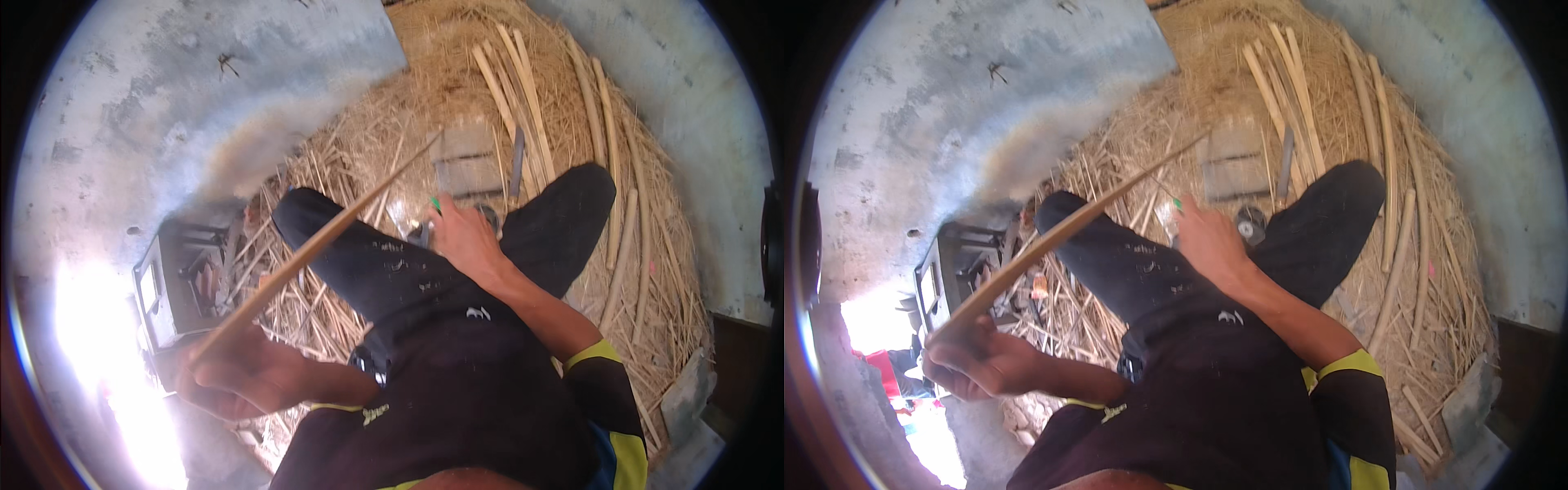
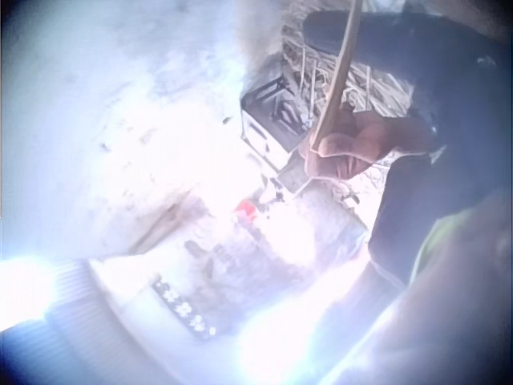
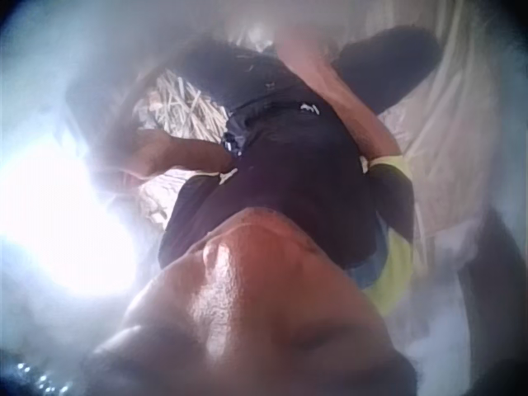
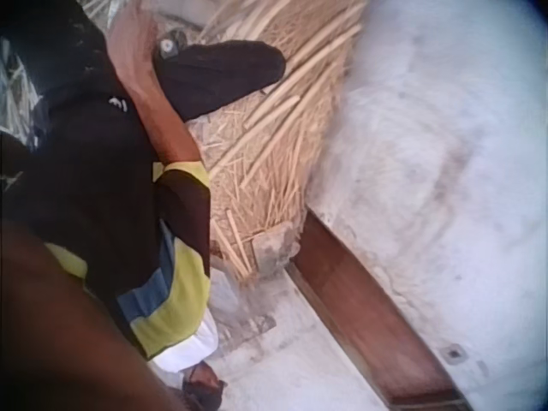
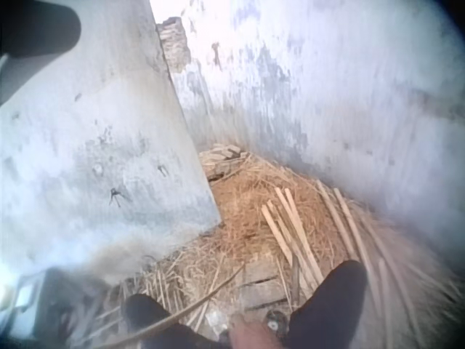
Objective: The person sits cross-legged on a straw-covered floor and uses a green-handled knife to shave thin strips of wood from a long bamboo stick. They hold the stick with their left hand and scrape the blade along its length with their right hand, producing wood shavings that fall onto their lap and the floor.
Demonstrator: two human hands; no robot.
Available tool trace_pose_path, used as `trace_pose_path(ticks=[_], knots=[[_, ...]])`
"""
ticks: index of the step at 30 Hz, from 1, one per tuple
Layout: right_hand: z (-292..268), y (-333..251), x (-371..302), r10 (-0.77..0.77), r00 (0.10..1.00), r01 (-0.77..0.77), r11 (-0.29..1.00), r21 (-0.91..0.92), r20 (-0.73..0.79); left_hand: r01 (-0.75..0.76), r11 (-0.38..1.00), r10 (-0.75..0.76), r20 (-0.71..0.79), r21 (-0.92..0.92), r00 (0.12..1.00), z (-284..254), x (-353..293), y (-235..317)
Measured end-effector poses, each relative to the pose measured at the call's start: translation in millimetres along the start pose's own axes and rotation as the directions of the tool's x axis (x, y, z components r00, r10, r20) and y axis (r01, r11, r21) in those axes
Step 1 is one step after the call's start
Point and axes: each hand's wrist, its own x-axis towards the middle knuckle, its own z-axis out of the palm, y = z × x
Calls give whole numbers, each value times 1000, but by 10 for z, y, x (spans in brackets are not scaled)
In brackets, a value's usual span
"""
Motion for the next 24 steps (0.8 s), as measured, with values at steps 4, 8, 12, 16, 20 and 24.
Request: trace_pose_path(ticks=[4, 8, 12, 16, 20, 24], knots=[[-260, -617, -28, -225, 969, 244, 929, 279, -99, -5, 999, 4, 6, 38, 1000, -96, 58, 28], [-168, -599, 4, -190, 981, 196, 965, 175, -49, -25, 996, 23, 30, 87, 999, -91, 24, 60], [-21, -168, 193, -62, 998, 60, 994, 90, 20, 0, 996, 4, -39, 87, 999, -28, 3, 44], [-22, -336, 115, -158, 987, 151, 972, 181, 25, 6, 997, -2, -68, 71, 998, -100, -6, 54], [140, 135, 319, -4, 998, 1, 999, 51, 62, 5, 997, -2, -32, 83, 999, -128, 48, -28], [134, -104, 352, -132, 991, 127, 982, 139, 27, 0, 994, 5, -46, 110, 999, -173, 48, -27]])
